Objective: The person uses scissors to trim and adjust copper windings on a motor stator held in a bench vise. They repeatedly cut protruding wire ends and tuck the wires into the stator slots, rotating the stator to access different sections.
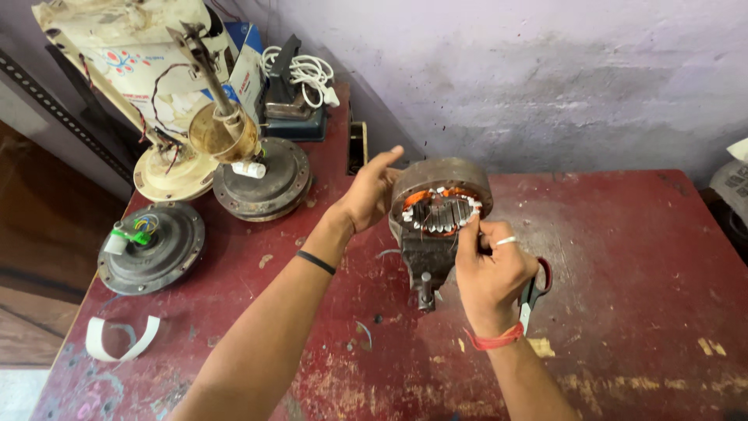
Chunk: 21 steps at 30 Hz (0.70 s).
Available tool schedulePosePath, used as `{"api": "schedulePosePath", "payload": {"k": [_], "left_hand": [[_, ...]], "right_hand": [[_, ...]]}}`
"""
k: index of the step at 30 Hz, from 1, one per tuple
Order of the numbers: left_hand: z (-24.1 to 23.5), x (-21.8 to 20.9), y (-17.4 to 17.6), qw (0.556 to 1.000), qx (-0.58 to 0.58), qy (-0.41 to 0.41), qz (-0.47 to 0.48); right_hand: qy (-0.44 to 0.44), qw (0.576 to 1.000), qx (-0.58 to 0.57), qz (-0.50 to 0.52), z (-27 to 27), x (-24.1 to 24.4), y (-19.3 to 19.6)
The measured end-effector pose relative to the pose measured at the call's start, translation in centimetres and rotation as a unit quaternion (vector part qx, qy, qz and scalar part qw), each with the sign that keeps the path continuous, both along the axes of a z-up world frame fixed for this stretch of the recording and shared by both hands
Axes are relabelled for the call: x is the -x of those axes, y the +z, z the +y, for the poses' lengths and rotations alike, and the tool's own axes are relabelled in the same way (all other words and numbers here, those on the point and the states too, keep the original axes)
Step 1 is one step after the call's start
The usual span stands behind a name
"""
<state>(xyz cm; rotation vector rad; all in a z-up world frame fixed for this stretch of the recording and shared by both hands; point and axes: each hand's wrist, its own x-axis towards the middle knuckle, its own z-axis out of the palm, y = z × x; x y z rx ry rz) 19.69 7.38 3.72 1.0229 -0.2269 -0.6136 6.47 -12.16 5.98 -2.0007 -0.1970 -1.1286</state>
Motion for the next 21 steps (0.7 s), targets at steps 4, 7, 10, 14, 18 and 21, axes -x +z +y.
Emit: {"api": "schedulePosePath", "payload": {"k": [4,7,10,14,18,21], "left_hand": [[-0.4,-0.5,1.6,0.997,-0.041,-0.062,-0.031],[-0.5,-0.7,1.8,0.994,-0.024,-0.081,-0.066],[-0.7,-0.7,1.5,0.998,-0.003,-0.045,-0.038],[-0.8,-0.7,0.7,1.000,0.002,0.005,0.023],[-0.6,-1.0,-0.7,1.000,0.015,0.017,0.019],[-0.4,-1.1,-2.1,0.998,0.018,0.052,0.018]], "right_hand": [[-0.009,1.000,0.006,-0.007,0.1,-0.6,0.1],[-0.001,0.999,-0.044,0.032,0.1,-0.8,0.1],[0.024,0.997,-0.063,0.042,-0.1,-0.7,-0.3],[0.101,0.972,-0.170,0.127,0.1,-0.5,-1.2],[0.123,0.953,-0.144,0.238,0.4,-0.5,-1.9],[0.123,0.939,-0.125,0.295,0.7,-0.2,-2.5]]}}
